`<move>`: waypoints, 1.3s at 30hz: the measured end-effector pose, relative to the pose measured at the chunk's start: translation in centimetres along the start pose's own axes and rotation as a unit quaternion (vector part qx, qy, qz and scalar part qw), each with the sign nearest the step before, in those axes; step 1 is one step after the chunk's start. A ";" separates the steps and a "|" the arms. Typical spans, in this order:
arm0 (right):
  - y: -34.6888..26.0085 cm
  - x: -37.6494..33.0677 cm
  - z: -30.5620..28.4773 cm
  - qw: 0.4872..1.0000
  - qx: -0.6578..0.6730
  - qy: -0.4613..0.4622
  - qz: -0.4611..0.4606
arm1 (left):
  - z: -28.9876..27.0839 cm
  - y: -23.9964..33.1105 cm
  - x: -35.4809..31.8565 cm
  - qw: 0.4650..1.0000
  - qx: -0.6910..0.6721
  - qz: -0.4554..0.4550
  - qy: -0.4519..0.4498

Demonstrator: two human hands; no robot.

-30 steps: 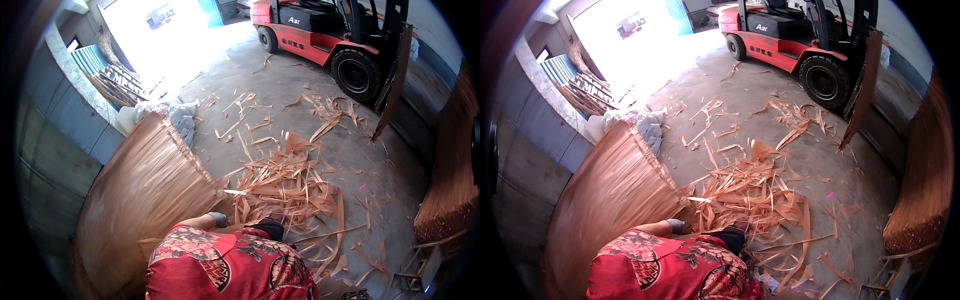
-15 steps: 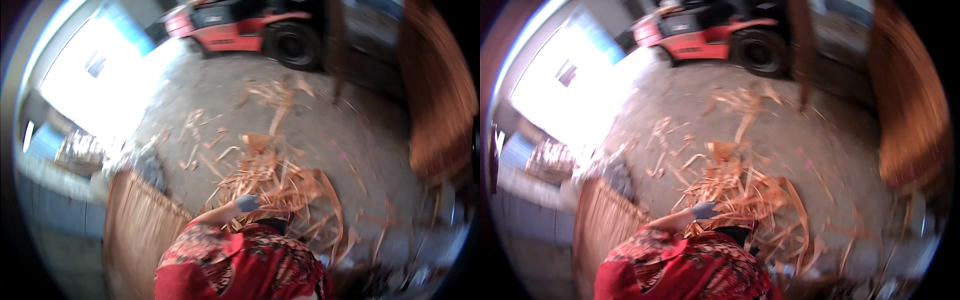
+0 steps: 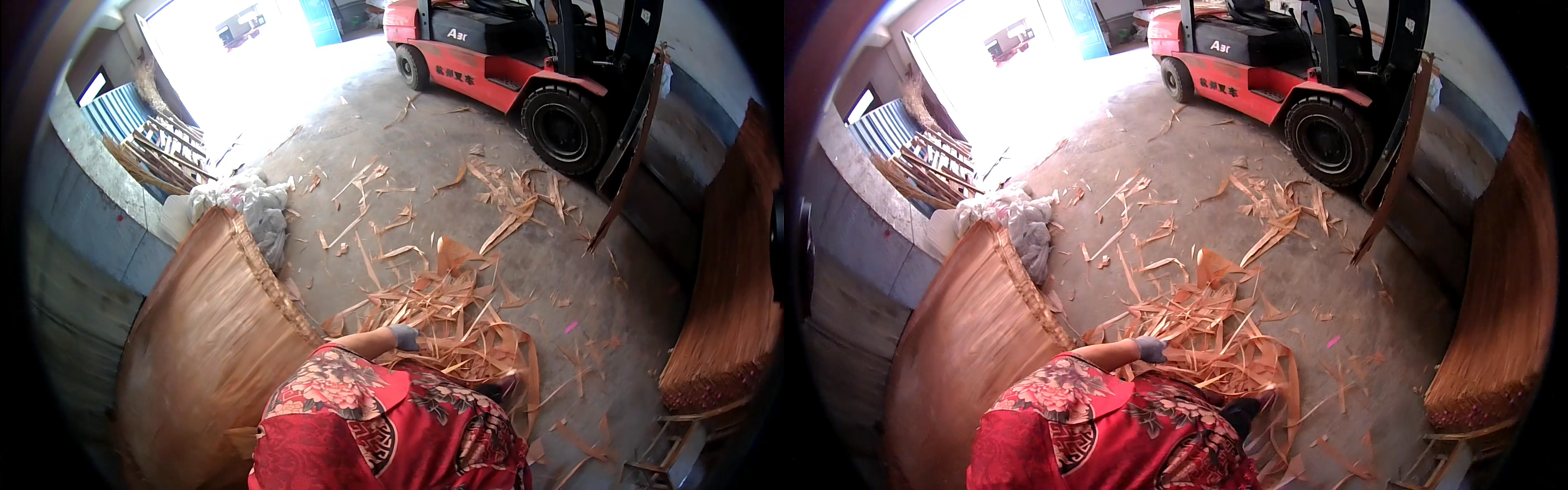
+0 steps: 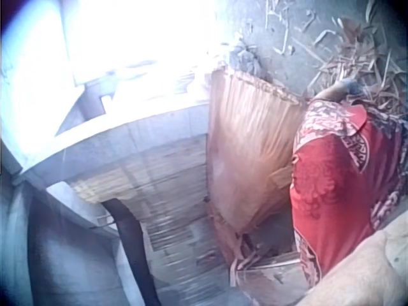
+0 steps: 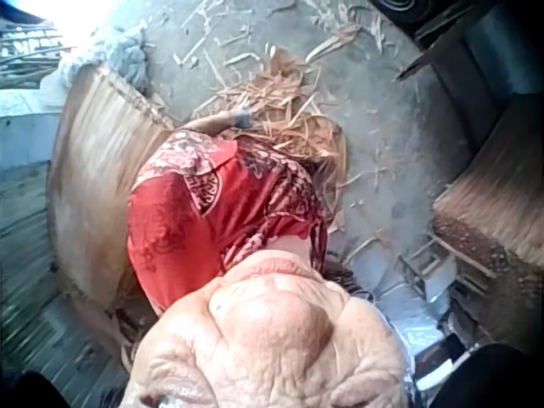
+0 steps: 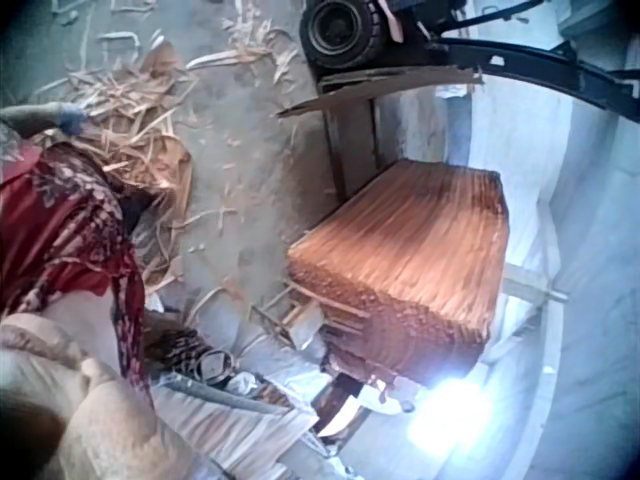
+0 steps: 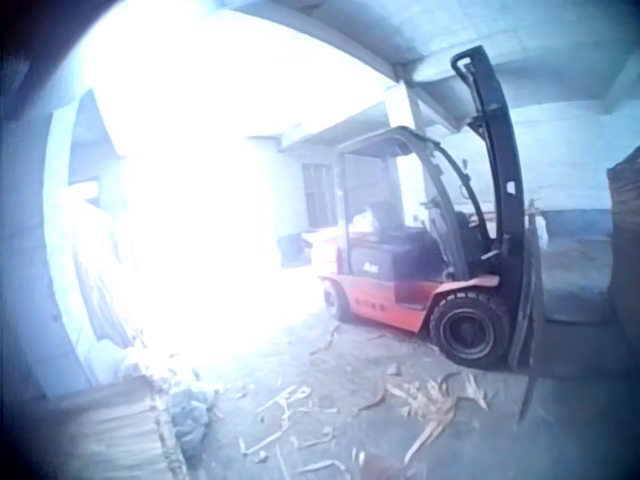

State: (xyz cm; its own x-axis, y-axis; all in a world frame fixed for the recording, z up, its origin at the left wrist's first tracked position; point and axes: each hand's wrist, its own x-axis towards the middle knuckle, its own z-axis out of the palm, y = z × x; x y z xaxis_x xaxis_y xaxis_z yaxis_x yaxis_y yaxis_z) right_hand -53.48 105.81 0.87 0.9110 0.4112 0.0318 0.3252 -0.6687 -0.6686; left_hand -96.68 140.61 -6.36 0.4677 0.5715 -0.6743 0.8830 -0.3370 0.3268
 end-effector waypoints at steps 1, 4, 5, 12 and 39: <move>0.0 0.2 0.0 1.000 -0.006 0.004 -0.001 | -0.3 0.2 -0.1 1.000 -0.002 -0.012 -0.003; -0.4 0.4 0.2 1.000 -0.015 0.003 -0.016 | 0.3 -0.1 0.2 0.999 -0.026 -0.037 0.010; -0.3 0.3 -0.1 1.000 -0.020 0.006 -0.018 | 0.3 0.1 0.4 0.999 -0.036 -0.036 0.019; -0.6 0.9 -0.7 0.998 -0.041 0.027 -0.043 | 1.6 -0.2 0.0 0.997 -0.047 -0.042 0.041; 12.7 -15.8 -14.1 0.927 -0.264 0.263 0.040 | 2.4 1.9 6.6 0.985 0.138 0.058 -0.083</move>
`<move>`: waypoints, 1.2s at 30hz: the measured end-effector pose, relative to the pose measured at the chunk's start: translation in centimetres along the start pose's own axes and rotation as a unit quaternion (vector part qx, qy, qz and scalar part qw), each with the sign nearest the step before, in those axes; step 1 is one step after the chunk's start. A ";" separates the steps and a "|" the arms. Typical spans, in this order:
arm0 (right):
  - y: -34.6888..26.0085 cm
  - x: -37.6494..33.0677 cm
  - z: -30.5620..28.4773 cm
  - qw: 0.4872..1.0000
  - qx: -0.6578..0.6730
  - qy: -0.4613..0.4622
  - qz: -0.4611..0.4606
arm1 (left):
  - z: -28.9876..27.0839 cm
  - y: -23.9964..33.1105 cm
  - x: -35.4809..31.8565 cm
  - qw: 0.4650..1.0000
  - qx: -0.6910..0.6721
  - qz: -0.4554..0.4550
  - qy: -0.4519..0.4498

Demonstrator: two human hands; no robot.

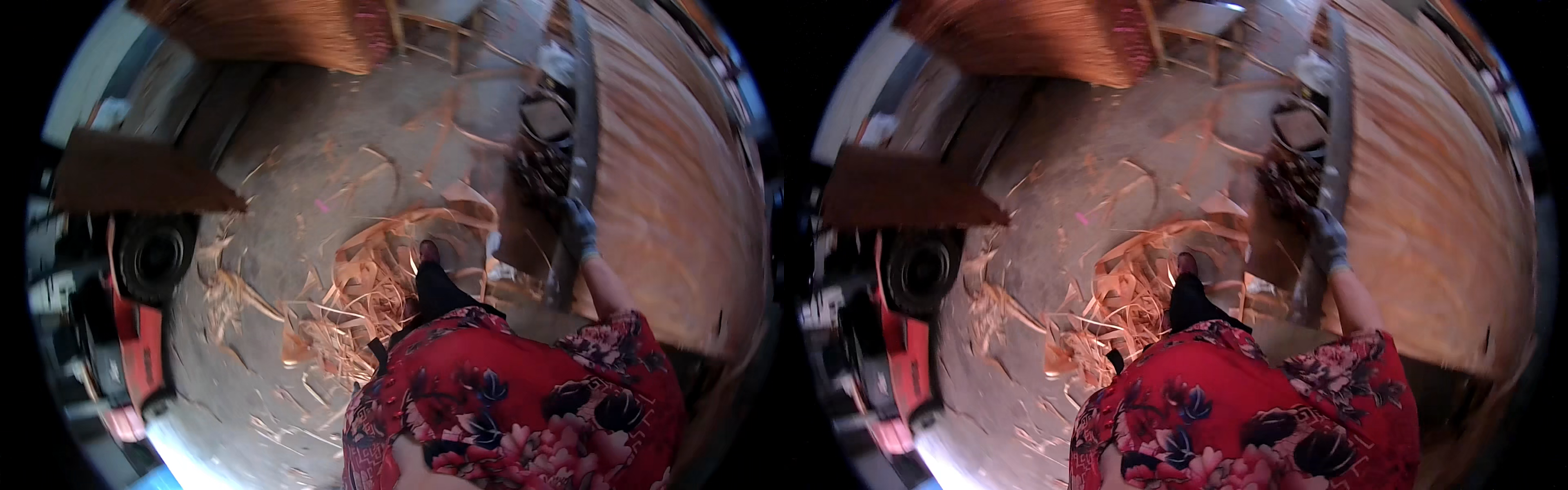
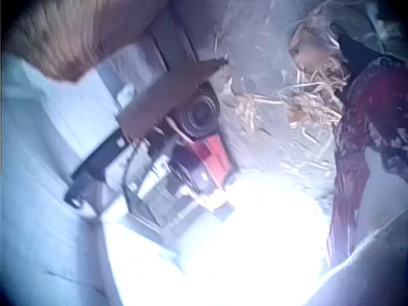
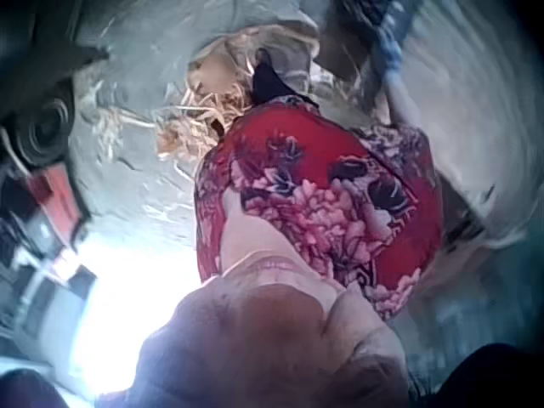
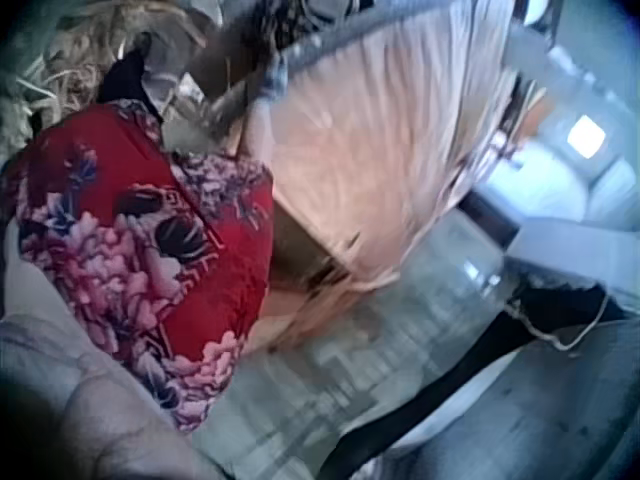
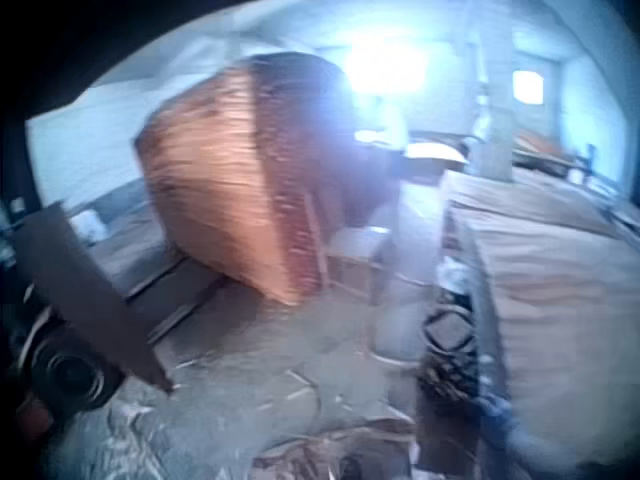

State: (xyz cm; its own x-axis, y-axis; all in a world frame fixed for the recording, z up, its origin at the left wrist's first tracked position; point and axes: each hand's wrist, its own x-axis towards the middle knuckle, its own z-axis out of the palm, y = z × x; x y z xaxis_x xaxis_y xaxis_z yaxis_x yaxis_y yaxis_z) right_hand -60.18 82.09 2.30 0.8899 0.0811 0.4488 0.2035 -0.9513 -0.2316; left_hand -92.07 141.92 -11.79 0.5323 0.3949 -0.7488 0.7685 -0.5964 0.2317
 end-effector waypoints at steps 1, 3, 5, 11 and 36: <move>0.7 -1.1 -0.4 1.000 0.011 0.008 0.018 | -0.8 0.2 1.0 0.999 0.041 0.012 -0.016; 1.0 -3.0 -1.2 0.999 -0.011 0.008 0.030 | -2.6 0.6 2.4 0.993 0.105 0.030 -0.036; 1.9 -2.4 -2.5 0.999 0.011 -0.006 0.045 | -4.3 3.0 4.1 0.986 0.147 0.052 -0.050; 1.9 -3.3 -1.4 0.996 0.052 -0.016 0.072 | -10.6 12.3 13.5 0.942 0.175 0.286 0.002; 2.2 -1.9 -2.8 0.962 0.149 0.064 0.219 | 3.8 81.6 13.1 0.779 0.197 0.558 -0.206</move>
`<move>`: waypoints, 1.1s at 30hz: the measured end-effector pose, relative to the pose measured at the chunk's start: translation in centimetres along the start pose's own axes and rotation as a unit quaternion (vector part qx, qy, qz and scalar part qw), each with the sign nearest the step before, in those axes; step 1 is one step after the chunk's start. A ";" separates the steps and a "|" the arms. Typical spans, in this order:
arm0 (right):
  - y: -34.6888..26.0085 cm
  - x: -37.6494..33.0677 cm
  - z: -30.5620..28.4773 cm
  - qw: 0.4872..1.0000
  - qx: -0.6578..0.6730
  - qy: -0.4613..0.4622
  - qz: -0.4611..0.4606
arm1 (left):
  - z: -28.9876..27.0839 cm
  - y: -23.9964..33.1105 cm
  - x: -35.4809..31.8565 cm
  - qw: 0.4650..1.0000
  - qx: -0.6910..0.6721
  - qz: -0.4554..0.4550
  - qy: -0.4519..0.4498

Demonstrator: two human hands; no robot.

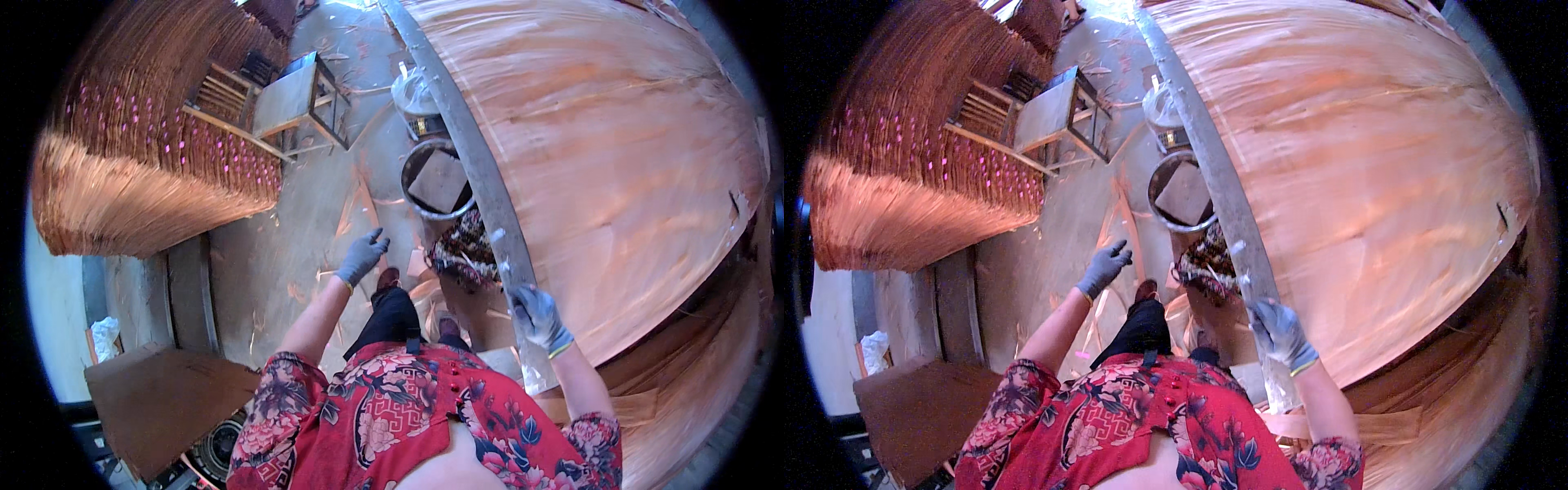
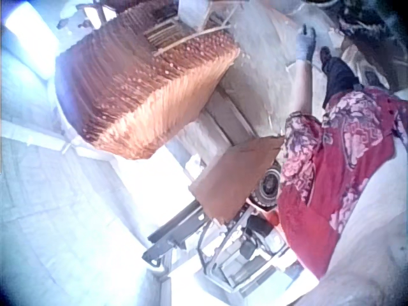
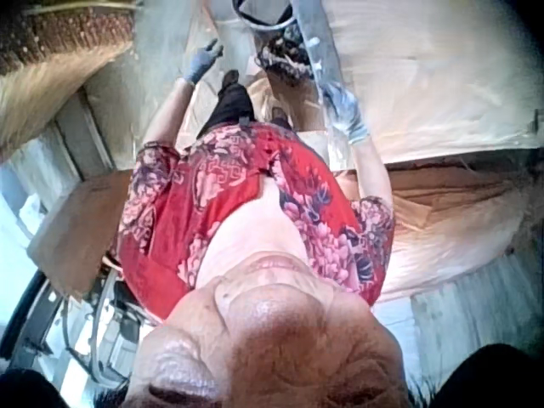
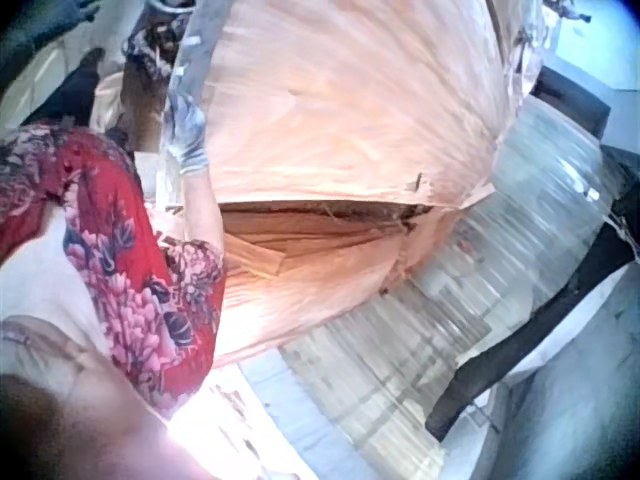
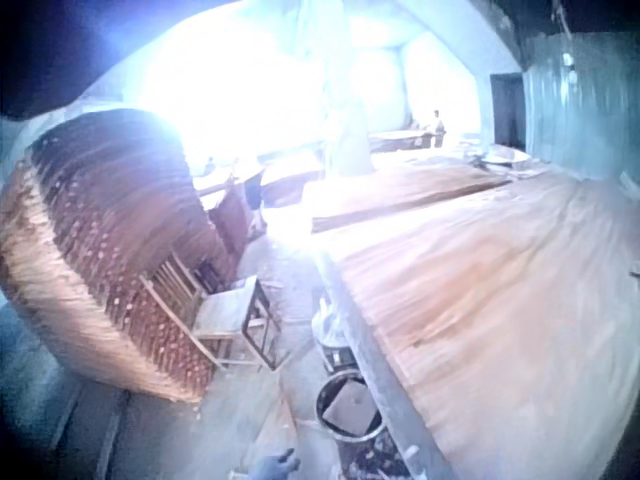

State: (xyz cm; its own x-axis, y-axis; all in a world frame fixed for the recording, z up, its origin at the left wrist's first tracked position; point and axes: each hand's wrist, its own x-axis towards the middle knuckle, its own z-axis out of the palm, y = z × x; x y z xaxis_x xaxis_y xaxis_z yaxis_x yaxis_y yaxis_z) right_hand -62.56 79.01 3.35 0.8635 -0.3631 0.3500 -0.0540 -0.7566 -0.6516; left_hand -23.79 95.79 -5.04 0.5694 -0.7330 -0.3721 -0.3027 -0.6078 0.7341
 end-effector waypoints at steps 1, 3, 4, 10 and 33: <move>0.1 0.0 -0.1 1.000 -0.005 -0.001 0.015 | -0.8 1.1 3.1 1.000 -0.021 -0.010 -0.003; -0.1 0.5 0.3 0.999 -0.011 -0.007 0.043 | -2.3 1.1 9.7 1.000 -0.002 0.010 0.029; -0.6 0.8 0.5 0.997 -0.018 0.001 0.081 | -3.0 2.1 13.1 0.999 0.010 0.023 0.023; -3.1 2.4 3.2 0.922 -0.023 0.158 0.353 | -1.9 3.8 31.8 0.974 0.136 0.130 0.126; 3.7 38.4 15.4 0.618 0.678 0.184 0.354 | -11.3 8.6 10.4 0.734 0.239 0.502 -0.391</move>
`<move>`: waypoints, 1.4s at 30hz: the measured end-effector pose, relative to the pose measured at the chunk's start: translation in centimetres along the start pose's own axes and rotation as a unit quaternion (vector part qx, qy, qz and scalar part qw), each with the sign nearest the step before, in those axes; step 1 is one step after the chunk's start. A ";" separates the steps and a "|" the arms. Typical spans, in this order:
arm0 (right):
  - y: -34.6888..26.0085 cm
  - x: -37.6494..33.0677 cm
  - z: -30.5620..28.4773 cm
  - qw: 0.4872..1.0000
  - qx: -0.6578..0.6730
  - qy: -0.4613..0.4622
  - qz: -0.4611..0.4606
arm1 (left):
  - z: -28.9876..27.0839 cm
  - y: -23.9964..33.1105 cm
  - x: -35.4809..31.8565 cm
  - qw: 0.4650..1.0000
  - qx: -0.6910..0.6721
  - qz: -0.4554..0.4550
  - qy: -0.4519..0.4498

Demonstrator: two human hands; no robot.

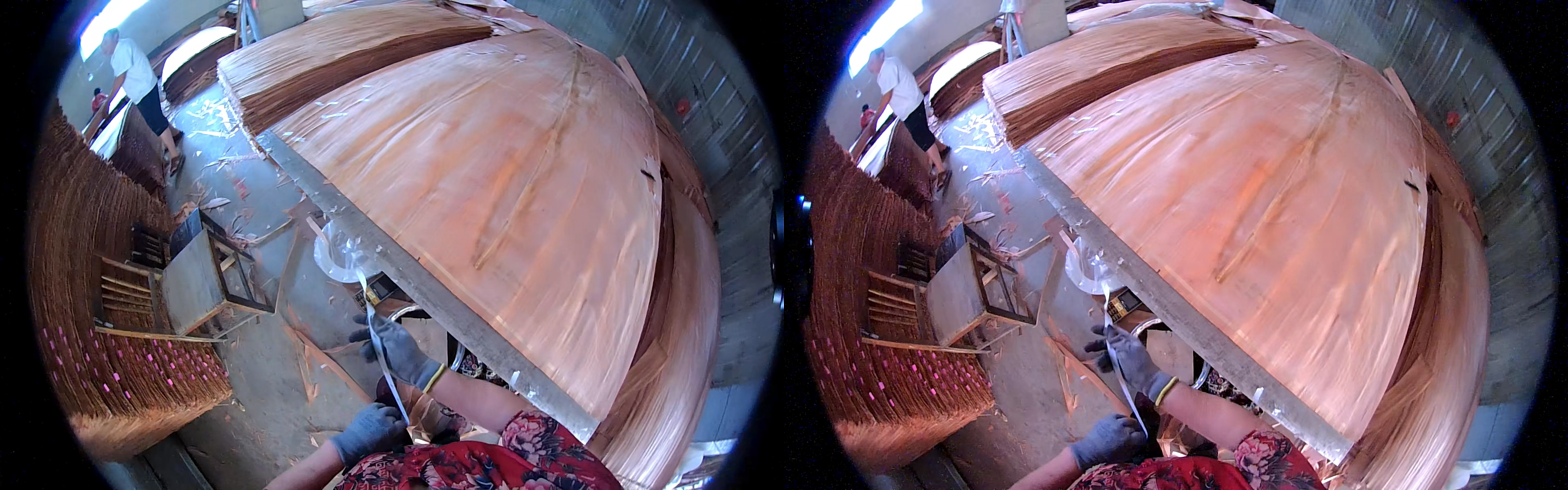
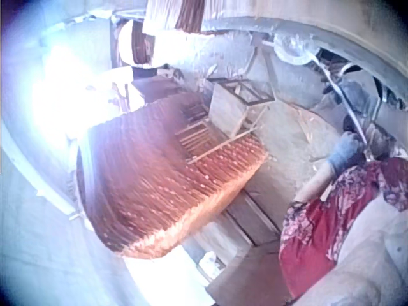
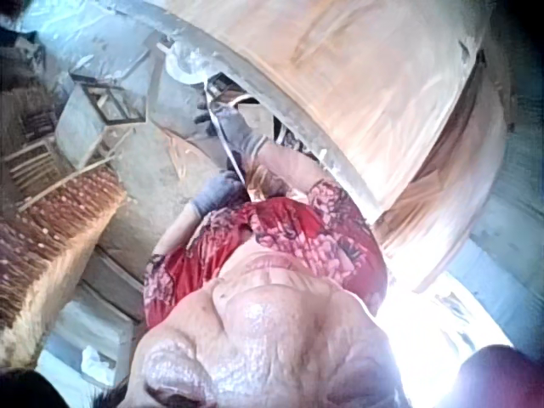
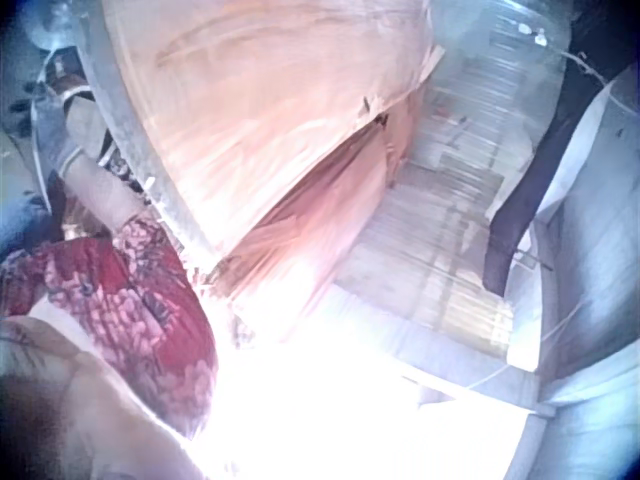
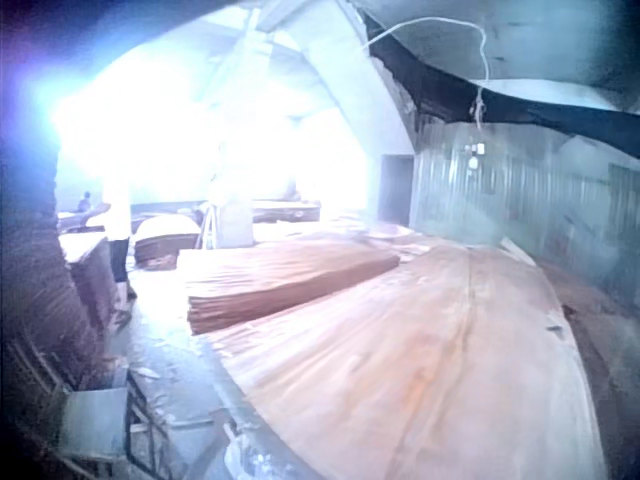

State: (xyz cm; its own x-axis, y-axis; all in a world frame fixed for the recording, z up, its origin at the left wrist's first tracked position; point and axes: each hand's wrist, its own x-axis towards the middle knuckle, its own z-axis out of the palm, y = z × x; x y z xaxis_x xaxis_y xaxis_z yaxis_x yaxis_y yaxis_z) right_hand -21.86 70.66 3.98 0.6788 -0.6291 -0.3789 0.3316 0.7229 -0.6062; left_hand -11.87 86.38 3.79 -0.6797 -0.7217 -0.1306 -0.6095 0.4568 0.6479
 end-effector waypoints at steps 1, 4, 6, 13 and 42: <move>0.4 0.2 -1.0 0.998 -0.027 -0.016 -0.052 | 2.8 -1.4 -1.1 0.999 -0.015 -0.018 -0.030; 0.6 -3.2 -1.7 0.983 -0.159 0.073 -0.053 | 3.8 -1.9 -1.1 0.958 -0.113 -0.228 0.136; 2.9 -5.3 -3.4 0.970 -0.237 0.045 -0.036 | 6.6 -6.4 -0.2 0.893 -0.278 -0.201 0.290; 4.9 -8.8 -4.1 0.753 -0.627 0.074 -0.185 | 1.2 -2.2 5.8 0.636 -0.683 -0.201 0.297; 5.4 -9.0 -9.0 0.891 -0.449 -0.062 0.021 | -1.2 -2.8 5.6 0.947 -0.207 -0.197 0.147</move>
State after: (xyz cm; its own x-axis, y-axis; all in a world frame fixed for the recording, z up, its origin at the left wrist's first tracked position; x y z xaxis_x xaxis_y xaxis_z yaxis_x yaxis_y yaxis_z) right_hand -32.06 77.62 -2.14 0.7634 -0.5302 -0.3689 -0.3164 0.1909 -0.9292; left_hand -13.48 80.45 2.17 -0.2525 -0.9354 -0.2476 -0.5385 -0.0768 0.8391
